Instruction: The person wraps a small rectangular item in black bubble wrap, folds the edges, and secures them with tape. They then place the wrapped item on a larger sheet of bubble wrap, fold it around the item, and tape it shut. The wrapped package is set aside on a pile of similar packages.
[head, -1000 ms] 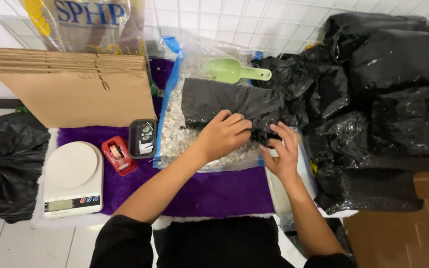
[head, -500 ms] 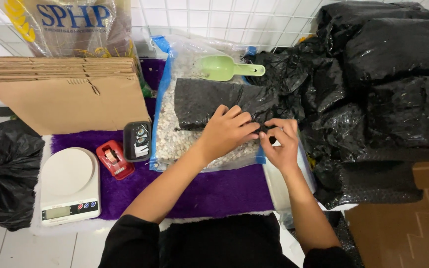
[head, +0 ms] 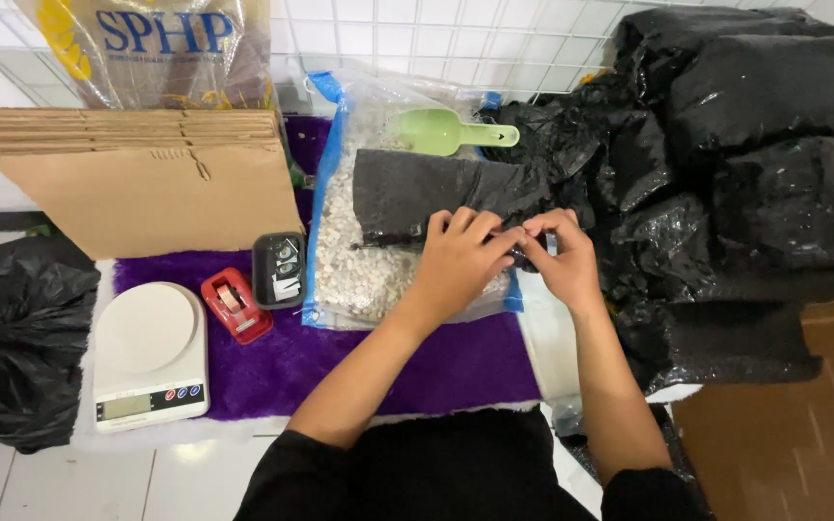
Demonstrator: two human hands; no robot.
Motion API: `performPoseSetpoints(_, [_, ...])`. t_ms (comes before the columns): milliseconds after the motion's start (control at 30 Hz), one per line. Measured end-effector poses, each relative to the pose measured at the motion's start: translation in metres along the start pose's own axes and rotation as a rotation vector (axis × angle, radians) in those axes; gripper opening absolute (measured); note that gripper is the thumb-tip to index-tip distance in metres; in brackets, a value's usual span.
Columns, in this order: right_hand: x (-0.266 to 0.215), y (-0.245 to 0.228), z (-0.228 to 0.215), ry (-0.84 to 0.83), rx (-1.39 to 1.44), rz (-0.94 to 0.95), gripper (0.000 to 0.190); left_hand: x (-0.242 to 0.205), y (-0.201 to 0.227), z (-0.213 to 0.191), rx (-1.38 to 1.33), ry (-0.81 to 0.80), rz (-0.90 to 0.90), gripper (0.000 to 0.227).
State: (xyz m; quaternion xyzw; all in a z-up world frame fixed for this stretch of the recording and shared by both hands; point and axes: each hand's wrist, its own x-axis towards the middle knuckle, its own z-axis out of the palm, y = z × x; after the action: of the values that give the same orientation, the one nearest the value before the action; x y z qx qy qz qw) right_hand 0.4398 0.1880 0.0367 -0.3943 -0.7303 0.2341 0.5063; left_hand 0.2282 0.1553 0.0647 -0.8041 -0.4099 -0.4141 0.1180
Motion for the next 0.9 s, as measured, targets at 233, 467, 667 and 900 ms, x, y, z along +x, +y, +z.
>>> performPoseSetpoints(233, [0.0, -0.015, 0.005, -0.031, -0.058, -0.032, 0.014, -0.016, -0.01, 0.029, -0.089, 0.083, -0.046, 0.017])
performPoseSetpoints(467, [-0.005, -0.037, 0.007, -0.032, -0.304, -0.207, 0.014, -0.015, -0.003, 0.031, -0.066, 0.171, -0.102, 0.016])
performPoseSetpoints(667, [-0.009, -0.033, -0.001, -0.087, -0.389, -0.309, 0.019, -0.012, -0.002, 0.032, -0.005, 0.222, -0.114, 0.013])
performPoseSetpoints(900, [-0.016, -0.008, -0.007, -0.15, -0.412, -0.255, 0.009, -0.021, -0.008, 0.004, -0.091, 0.095, -0.027, 0.013])
